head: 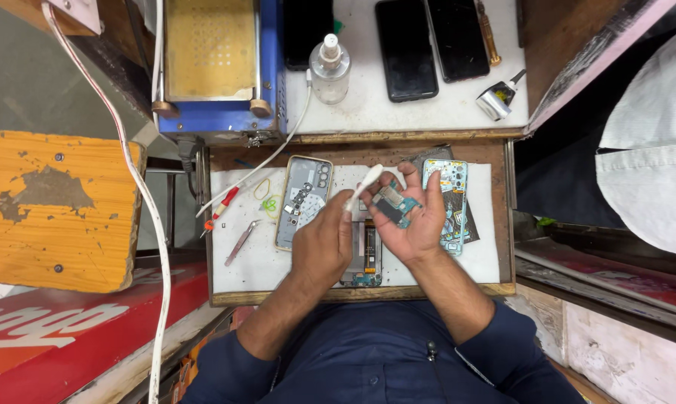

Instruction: The person disassembles a smartphone, removes the motherboard, cleans it with a spray and cotton swab, and reassembles the device. The person handles the phone casing, motherboard, and cleaning tools throughout the process.

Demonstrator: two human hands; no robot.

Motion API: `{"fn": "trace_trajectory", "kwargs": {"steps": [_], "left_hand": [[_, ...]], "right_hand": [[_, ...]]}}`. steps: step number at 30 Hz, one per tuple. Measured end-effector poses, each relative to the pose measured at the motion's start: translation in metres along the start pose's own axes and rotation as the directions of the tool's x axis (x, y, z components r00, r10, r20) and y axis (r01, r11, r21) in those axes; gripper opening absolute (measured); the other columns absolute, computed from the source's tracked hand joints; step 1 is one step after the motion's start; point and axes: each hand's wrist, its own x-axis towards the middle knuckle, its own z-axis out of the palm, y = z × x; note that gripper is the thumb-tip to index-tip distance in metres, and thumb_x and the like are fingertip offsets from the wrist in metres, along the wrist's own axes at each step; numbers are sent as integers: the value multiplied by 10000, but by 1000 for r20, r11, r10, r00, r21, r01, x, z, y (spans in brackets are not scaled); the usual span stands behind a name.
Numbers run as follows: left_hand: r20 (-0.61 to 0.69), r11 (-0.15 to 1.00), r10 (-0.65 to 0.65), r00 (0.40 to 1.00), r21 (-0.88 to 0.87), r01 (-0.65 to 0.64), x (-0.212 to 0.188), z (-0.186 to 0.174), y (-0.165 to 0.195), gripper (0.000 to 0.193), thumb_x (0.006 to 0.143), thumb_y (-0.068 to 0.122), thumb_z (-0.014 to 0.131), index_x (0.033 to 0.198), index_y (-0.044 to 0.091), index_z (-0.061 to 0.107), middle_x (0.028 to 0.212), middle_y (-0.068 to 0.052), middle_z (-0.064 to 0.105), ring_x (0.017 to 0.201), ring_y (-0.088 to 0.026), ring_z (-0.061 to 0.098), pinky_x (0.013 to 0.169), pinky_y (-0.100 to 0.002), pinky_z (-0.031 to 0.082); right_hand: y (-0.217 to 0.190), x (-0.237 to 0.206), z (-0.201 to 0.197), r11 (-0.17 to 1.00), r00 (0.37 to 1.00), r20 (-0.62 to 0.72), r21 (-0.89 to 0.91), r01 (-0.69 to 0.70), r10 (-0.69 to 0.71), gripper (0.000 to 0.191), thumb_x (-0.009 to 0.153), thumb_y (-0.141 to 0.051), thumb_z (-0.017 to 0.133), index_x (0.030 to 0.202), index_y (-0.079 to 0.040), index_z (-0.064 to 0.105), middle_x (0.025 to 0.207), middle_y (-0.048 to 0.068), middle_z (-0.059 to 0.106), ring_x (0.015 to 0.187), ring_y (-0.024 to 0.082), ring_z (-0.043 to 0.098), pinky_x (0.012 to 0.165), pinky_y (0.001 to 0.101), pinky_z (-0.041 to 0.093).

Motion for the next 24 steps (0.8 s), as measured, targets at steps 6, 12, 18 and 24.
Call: {"fn": "trace_trajectory", "kwargs": {"steps": [6,12,18,24], "left_hand": [[200,948,185,962,224,-228,-23,15,2,708,827,7,652,1475,283,577,772,-67,565,573,-255,628,499,-415,536],[225,945,159,961,247,-214,-31,22,2,744,844,18,668,1519,296,523,768,-78,543,574,-251,622,477,-411,528],[179,951,101,979,270,-148,-36,29,8,788,825,8,659,1546,278,490,805,-89,572,604,-265,645,498,-415,543],[267,961,29,963,258,-101,-40,28,9,806,836,39,665,1572,261,424,834,-128,593,580,-303,658,502,-445,557]], "right_hand": [[3,0,13,978,999,-38,-210,7,-15,588,1041,-695,339,1216,-165,521,996,91,584,1032,265,592,1135,545,462],[3,-1,20,973,999,-15,-227,46,-50,663,1037,-733,287,1254,-150,517,987,81,552,969,244,587,1062,509,493],[6,1,15,970,999,-32,-242,33,-42,678,1033,-745,294,1251,-140,506,998,85,559,957,245,583,1050,510,495],[10,4,13,968,997,-82,-247,-33,14,661,983,-750,293,1260,-182,489,963,73,557,930,249,584,1034,528,496]]}}
